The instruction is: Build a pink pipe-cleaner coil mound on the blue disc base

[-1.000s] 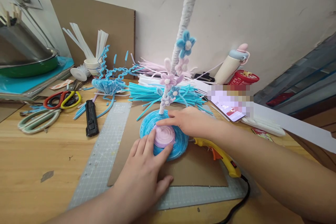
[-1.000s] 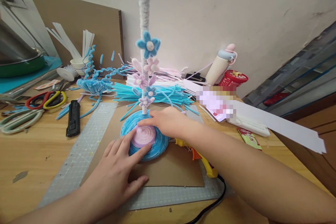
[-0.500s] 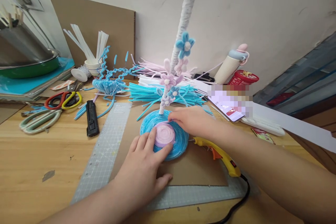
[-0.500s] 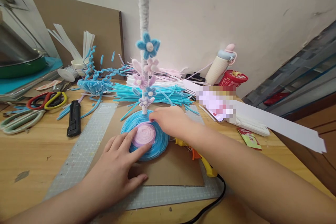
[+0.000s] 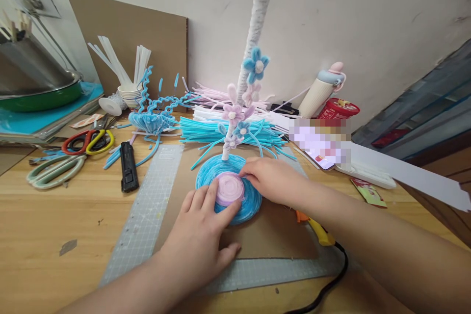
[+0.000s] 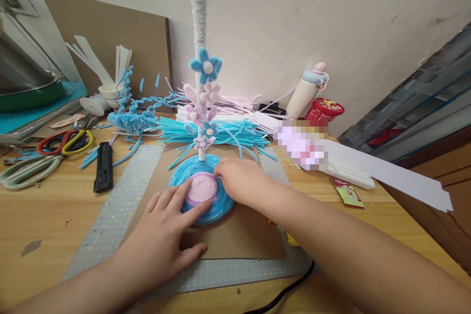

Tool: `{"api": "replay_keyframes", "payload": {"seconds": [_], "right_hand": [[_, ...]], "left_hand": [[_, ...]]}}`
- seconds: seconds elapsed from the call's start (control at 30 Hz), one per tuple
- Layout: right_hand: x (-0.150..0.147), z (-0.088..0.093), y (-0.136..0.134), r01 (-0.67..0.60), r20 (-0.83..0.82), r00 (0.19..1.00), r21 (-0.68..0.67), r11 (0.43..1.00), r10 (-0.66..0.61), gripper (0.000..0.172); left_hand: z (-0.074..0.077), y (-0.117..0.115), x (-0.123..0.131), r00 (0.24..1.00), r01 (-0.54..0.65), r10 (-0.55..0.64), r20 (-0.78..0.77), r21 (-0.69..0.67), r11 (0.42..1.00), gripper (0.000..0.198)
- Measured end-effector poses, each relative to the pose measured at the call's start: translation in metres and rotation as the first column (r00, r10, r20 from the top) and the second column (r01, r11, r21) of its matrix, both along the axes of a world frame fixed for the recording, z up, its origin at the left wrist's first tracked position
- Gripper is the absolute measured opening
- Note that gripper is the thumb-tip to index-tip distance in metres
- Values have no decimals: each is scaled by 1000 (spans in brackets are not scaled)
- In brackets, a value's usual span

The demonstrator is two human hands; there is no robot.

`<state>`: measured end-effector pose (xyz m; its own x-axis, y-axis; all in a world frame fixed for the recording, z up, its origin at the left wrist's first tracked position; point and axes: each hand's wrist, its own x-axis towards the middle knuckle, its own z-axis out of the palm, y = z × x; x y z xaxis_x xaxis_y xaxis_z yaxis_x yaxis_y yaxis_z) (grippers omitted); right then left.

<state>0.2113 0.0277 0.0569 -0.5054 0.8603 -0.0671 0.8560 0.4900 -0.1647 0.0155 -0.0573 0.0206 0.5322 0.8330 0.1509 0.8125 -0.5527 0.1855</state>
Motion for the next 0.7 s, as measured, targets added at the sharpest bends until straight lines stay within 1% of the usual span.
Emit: {"api": "replay_keyframes", "payload": {"seconds": [0.13,0.23,0.3,0.4,0.53,0.63,0.7], "right_hand": [[2,0,-5,43,-57,997,-99,994,-49,26],[4,1,-6,34,-118,991,-180,983,-56,28],[5,0,-7,28,-157,986,-209,977,-62,31],[6,-2,-9,38,-188,979,-213,976,-80,32],[6,-8,-11,76,-232,965,-192,978,-121,30],[7,-11,-14,101,-258,956,-166,981,-142,25],[7,-13,-17,100,-264,955,-139,985,-135,20]], "left_hand": [[0,1,0,1000,-4,4,-4,-12,1000,65],[-1,1,0,1000,2,-2,-3,-19,1000,65],[-1,1,0,1000,3,-3,-1,-23,1000,65],[-2,1,0,1000,-3,3,-3,-27,1000,67],[-3,2,-1,1000,-5,5,-5,-24,1000,66],[-3,2,-1,1000,0,0,-11,-14,1000,66],[-3,3,-1,1000,4,-5,-17,-7,1000,67]]}}
